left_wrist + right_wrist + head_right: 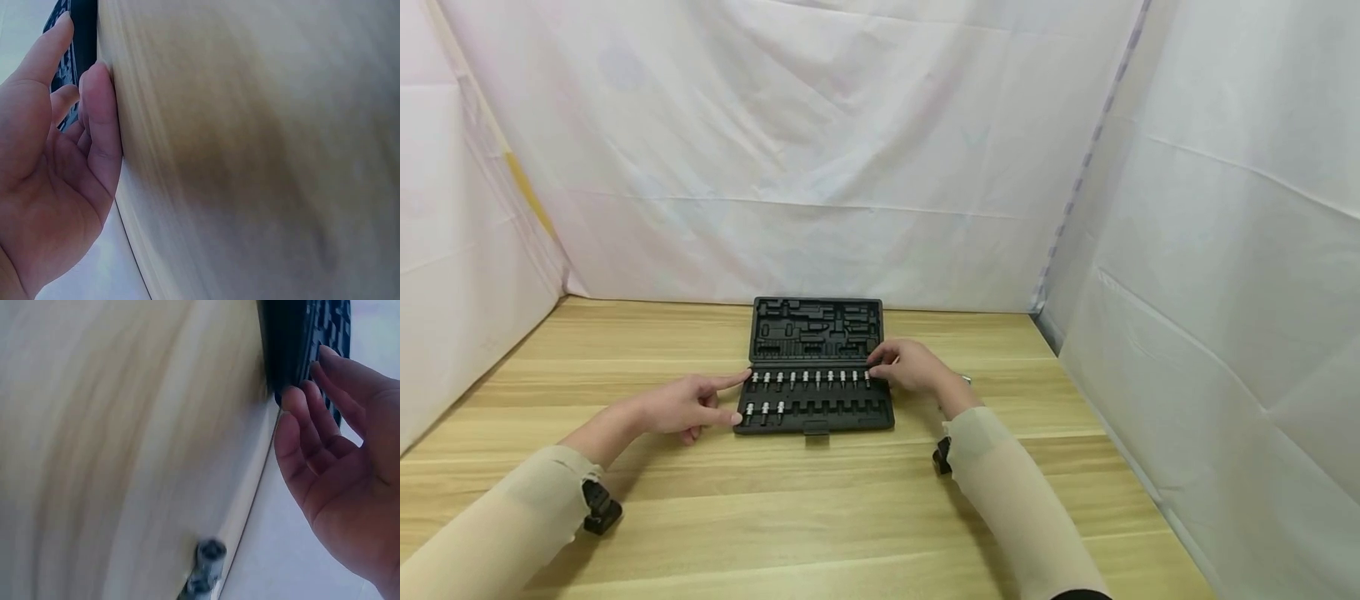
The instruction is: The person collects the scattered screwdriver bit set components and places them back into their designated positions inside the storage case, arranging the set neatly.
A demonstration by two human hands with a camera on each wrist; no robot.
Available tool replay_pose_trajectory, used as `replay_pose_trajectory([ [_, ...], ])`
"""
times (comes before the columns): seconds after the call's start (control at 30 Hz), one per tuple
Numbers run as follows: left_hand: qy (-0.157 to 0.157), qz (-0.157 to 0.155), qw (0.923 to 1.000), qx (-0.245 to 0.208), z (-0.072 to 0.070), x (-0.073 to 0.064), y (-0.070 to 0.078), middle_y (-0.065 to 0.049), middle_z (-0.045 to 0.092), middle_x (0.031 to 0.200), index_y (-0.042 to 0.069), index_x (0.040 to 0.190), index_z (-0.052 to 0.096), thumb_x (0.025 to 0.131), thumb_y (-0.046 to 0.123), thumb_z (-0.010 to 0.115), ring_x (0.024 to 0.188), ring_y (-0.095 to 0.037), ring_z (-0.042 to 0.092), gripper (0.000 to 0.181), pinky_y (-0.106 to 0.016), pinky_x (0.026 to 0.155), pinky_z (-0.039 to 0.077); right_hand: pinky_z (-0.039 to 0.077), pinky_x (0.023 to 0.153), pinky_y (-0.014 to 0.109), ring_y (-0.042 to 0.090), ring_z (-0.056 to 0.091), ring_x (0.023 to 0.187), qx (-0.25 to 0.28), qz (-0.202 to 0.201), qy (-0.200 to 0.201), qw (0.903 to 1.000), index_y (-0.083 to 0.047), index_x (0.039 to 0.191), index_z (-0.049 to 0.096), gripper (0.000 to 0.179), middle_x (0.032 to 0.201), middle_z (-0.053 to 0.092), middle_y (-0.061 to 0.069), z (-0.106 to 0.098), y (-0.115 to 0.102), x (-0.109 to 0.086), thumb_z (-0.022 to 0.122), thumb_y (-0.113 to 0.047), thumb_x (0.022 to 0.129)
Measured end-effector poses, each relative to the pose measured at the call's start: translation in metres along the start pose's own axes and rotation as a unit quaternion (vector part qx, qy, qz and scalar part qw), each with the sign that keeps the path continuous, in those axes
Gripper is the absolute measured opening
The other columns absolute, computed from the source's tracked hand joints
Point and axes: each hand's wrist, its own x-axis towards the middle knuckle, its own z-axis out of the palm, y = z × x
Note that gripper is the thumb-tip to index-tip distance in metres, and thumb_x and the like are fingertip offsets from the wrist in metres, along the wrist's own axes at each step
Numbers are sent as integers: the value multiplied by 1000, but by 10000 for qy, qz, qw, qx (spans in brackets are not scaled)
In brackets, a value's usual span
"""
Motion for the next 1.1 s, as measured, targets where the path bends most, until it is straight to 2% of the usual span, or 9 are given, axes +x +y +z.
replay_pose_trajectory([
  [0.27, 92, 37, 9999, -43, 0, 1, 4, -4, 49, 85, 23, 176, 28, 102, 41, 80, 67, -17, 54, 92, -34, 61, 60, 62, 82, 41, 23, 72, 97, 109, -43, 329, 9994, -14, 135, 76, 33, 118, 74, 9, -27, 27, -26, 68, -35, 111],
  [0.47, 136, -2, 9999, -19, -1, 1, 6, -5, 48, 85, 24, 176, 28, 102, 41, 81, 66, -17, 54, 92, -34, 61, 60, 63, 81, 40, 27, 73, 98, 84, 38, 537, 9985, -9, 136, 75, 35, 120, 74, 12, -48, 58, -44, 67, -33, 112],
  [0.67, 132, -32, 9999, -49, -1, 1, 5, -5, 48, 85, 25, 175, 29, 101, 42, 81, 66, -17, 54, 92, -34, 61, 60, 59, 81, 35, 27, 71, 102, -199, -55, 794, 9966, -9, 128, 79, 24, 121, 76, 16, -62, 89, -60, 66, -17, 110],
  [0.83, 118, -49, 9999, -75, -1, 0, 5, -5, 48, 85, 24, 176, 28, 101, 42, 81, 67, -17, 54, 92, -34, 61, 60, 57, 94, 43, 33, 71, 113, -509, -257, 758, 9955, -11, 120, 83, 28, 123, 80, 15, -68, 108, -66, 62, -1, 105],
  [1.0, 128, -45, 9999, -71, 1, 0, 4, -4, 48, 85, 24, 176, 28, 102, 42, 81, 67, -18, 54, 92, -34, 61, 60, 57, 101, 52, 36, 70, 119, -660, -75, 635, 9958, -16, 116, 86, 32, 125, 81, 10, -70, 117, -66, 59, -1, 106],
  [1.1, 129, -39, 9999, -78, 2, 0, 3, -4, 48, 85, 24, 176, 28, 102, 42, 81, 67, -18, 54, 92, -34, 60, 60, 54, 108, 61, 41, 68, 127, -647, 5, 528, 9965, -16, 116, 86, 33, 128, 80, 11, -70, 118, -66, 58, -1, 106],
])
